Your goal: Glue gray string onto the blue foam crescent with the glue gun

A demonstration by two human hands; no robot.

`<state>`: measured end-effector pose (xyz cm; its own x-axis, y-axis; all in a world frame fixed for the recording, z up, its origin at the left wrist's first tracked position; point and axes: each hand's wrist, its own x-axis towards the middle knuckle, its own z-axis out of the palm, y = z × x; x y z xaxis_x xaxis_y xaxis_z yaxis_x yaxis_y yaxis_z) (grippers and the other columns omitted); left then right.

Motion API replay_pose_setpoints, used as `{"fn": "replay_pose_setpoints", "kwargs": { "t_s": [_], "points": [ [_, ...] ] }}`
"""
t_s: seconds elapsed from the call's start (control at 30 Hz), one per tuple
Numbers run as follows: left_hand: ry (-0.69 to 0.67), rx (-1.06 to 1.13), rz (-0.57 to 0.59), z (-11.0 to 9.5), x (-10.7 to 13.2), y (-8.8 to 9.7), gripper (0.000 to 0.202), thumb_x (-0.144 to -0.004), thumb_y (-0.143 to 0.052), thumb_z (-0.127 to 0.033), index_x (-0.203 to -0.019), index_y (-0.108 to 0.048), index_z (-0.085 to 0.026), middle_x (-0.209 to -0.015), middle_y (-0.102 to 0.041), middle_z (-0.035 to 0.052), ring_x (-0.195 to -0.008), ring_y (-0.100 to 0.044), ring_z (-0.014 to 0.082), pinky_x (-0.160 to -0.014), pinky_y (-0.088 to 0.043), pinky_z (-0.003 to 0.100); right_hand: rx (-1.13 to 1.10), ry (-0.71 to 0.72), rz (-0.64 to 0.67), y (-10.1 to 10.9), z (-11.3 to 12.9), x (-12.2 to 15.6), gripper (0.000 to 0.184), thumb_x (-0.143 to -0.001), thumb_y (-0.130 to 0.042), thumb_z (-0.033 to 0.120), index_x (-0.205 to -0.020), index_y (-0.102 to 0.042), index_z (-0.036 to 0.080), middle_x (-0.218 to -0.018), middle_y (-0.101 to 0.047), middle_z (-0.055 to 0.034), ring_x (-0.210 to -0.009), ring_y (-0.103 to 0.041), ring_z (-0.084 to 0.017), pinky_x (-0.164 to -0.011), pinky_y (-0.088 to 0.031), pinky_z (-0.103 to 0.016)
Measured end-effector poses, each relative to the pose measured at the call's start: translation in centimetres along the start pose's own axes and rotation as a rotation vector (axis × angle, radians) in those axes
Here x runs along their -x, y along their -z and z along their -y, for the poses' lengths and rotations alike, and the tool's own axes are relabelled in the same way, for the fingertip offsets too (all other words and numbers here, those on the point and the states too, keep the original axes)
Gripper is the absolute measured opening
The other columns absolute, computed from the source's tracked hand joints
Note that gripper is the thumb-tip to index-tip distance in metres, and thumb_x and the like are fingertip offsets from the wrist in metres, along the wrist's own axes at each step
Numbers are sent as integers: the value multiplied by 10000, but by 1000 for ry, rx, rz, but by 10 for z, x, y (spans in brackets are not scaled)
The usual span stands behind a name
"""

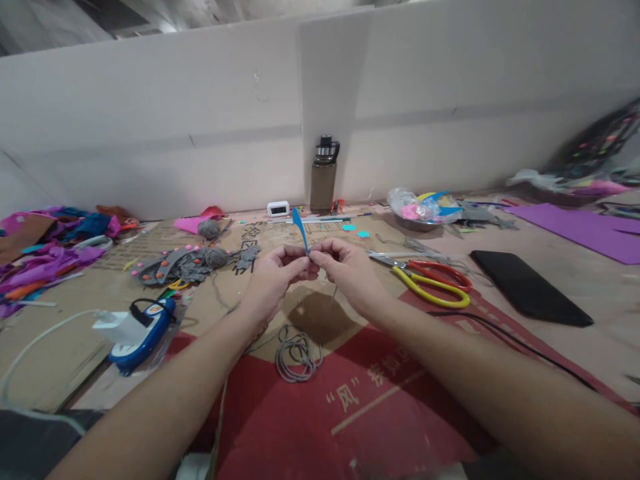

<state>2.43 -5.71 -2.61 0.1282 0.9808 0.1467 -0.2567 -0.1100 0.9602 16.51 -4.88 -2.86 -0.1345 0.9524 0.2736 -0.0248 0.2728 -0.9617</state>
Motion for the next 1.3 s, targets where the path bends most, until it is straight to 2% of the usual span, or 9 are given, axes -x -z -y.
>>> {"fn": "replay_pose_setpoints", "kwargs": {
  "t_s": [0.07, 0.17, 0.37, 0.6, 0.73, 0.93, 1.1, 1.2, 1.3],
  "points": [
    [-20, -49, 14, 2, 0, 0, 234, -668, -743, -225, -837, -622, -118, -748, -673, 35, -654, -638, 116, -700, -525, 277, 8, 6, 4, -1, 2, 1, 147, -765, -596, 316, -811, -622, 179, -634, -582, 12, -573, -493, -104, -534, -382, -252],
    [-22, -89, 28, 3, -2, 1, 242, -683, -734, -258, -852, -634, -117, -746, -675, 38, -645, -636, 116, -690, -528, 278, 34, 30, 1, 0, 2, 2, 145, -787, -576, 312, -820, -628, 181, -692, -617, -1, -607, -528, -115, -559, -408, -263],
    [30, -23, -11, 2, -1, 0, 190, -715, -698, -250, -826, -622, -117, -714, -673, 45, -618, -631, 112, -628, -526, 255, 194, 219, 43, 2, -3, 2, 160, -843, -514, 281, -883, -645, 199, -867, -646, -29, -799, -567, -147, -737, -443, -303],
    [59, -20, -42, -2, 0, -1, 205, -702, -702, -266, -810, -597, -127, -746, -677, 51, -593, -642, 120, -476, -464, 197, 184, 200, 19, -1, -8, 4, 120, -833, -547, 309, -894, -530, 206, -783, -559, 1, -701, -513, -125, -649, -424, -272],
    [64, -10, -54, -3, 0, 0, 179, -710, -687, -245, -805, -584, -133, -757, -681, 50, -603, -657, 121, -416, -395, 160, 167, 212, 1, -1, -7, 5, 104, -838, -544, 304, -856, -513, 206, -806, -567, -2, -707, -518, -119, -650, -421, -263],
    [145, 18, -69, -4, 0, -1, 129, -734, -649, -189, -820, -578, -124, -784, -700, 77, -589, -661, 113, -408, -385, 147, 134, 107, -61, 0, -7, 0, 131, -810, -564, 317, -822, -544, 187, -816, -603, -18, -741, -570, -133, -663, -429, -273],
    [249, 59, -25, -4, -1, 1, 144, -745, -642, -188, -863, -621, -108, -862, -708, 109, -622, -660, 116, -410, -399, 154, 54, -37, -65, 1, -11, -5, 229, -791, -577, 366, -914, -573, 173, -855, -636, -38, -744, -583, -141, -647, -425, -281],
    [279, 89, -32, -5, -1, 2, 137, -727, -665, -176, -846, -643, -111, -853, -690, 77, -614, -624, 86, -415, -403, 149, 50, -48, -12, 3, -13, -6, 239, -791, -570, 392, -859, -618, 168, -808, -632, -30, -684, -528, -122, -599, -386, -271],
    [274, 99, -35, -6, 1, 1, 135, -705, -698, -181, -809, -645, -114, -750, -637, 24, -565, -560, 52, -416, -394, 138, -8, -60, 11, 4, -13, -5, 273, -774, -587, 434, -796, -619, 164, -745, -597, -13, -609, -456, -99, -535, -327, -257]
  ]
}}
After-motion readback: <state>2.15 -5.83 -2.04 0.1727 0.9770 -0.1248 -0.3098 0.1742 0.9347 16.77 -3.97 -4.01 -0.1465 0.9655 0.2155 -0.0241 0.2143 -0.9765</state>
